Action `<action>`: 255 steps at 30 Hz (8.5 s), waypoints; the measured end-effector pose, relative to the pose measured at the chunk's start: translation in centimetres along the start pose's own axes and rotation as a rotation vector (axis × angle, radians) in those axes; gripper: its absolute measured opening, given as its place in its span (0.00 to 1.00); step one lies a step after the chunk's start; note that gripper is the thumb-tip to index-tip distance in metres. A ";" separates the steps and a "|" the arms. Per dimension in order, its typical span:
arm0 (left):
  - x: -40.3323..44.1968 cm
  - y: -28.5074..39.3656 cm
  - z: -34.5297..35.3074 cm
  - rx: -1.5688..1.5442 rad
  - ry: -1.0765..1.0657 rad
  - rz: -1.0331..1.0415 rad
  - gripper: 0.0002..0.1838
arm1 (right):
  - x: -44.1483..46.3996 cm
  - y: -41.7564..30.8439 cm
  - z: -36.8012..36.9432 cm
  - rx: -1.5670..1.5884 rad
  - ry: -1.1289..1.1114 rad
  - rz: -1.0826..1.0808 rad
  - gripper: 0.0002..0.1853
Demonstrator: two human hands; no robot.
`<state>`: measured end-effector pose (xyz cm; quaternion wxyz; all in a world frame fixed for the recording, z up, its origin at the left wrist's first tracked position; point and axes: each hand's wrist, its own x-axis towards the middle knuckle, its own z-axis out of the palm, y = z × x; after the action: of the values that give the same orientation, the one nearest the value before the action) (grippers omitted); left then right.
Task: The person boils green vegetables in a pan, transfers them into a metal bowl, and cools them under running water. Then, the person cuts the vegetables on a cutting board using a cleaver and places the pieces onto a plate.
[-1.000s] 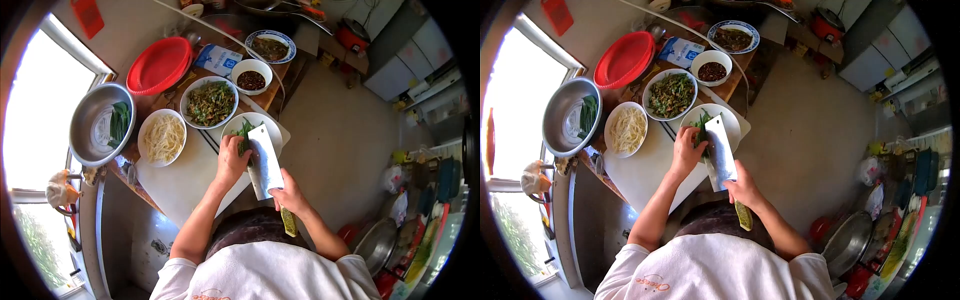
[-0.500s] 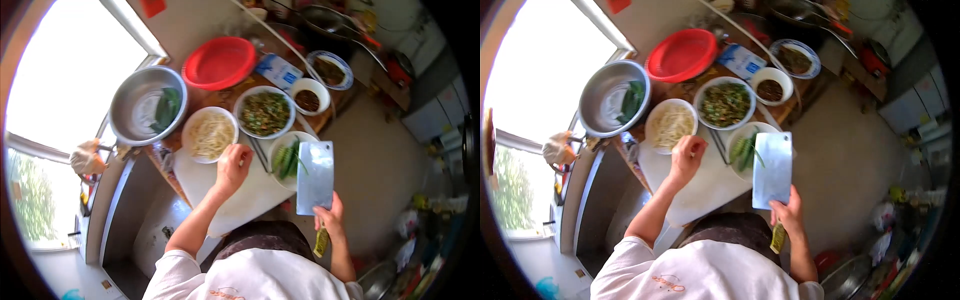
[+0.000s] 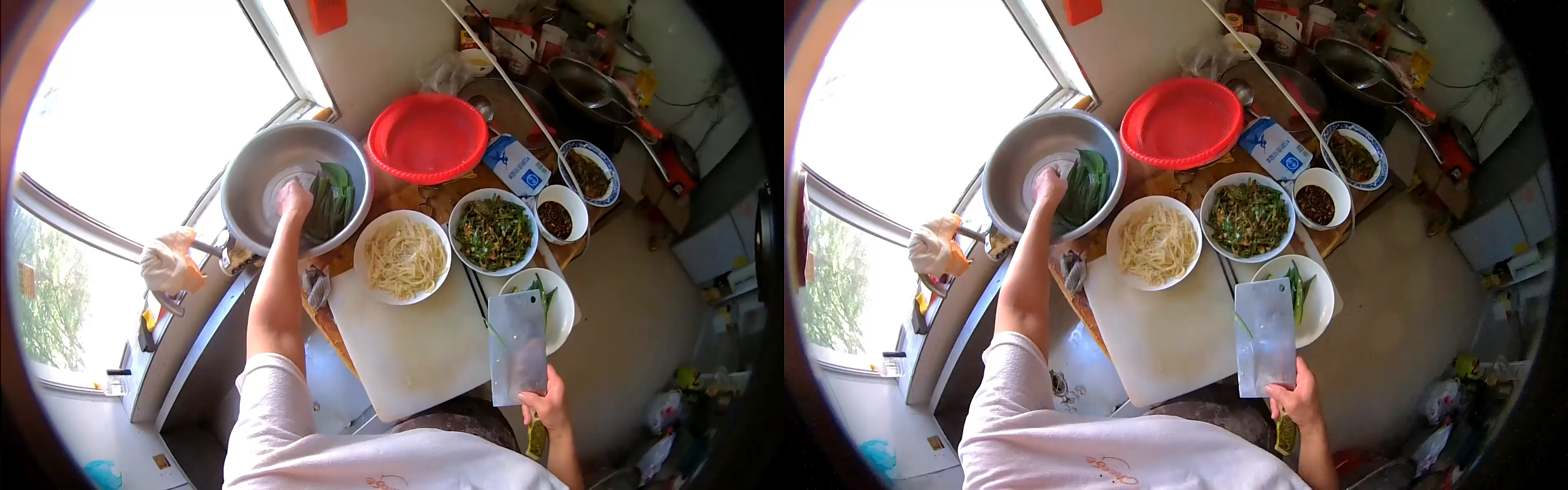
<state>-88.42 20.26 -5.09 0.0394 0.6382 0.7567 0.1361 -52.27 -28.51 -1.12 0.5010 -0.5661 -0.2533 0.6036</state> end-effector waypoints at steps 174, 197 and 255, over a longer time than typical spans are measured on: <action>-0.6 1.3 0.9 -0.236 -0.474 -0.050 0.30 | 3.4 -1.6 2.1 -0.007 0.091 -0.065 0.27; -15.9 0.6 -11.0 -0.532 -0.317 0.558 0.13 | 2.8 -1.7 2.9 -0.036 0.046 -0.020 0.27; -41.4 -0.1 2.6 -0.392 0.136 0.858 0.11 | 5.8 1.2 6.0 -1.364 -0.583 -0.540 0.18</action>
<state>-80.38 -19.77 -12.35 0.0498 0.8633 0.3858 0.3215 -57.39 -22.18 -3.26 0.0861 -0.4863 -0.8174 0.2966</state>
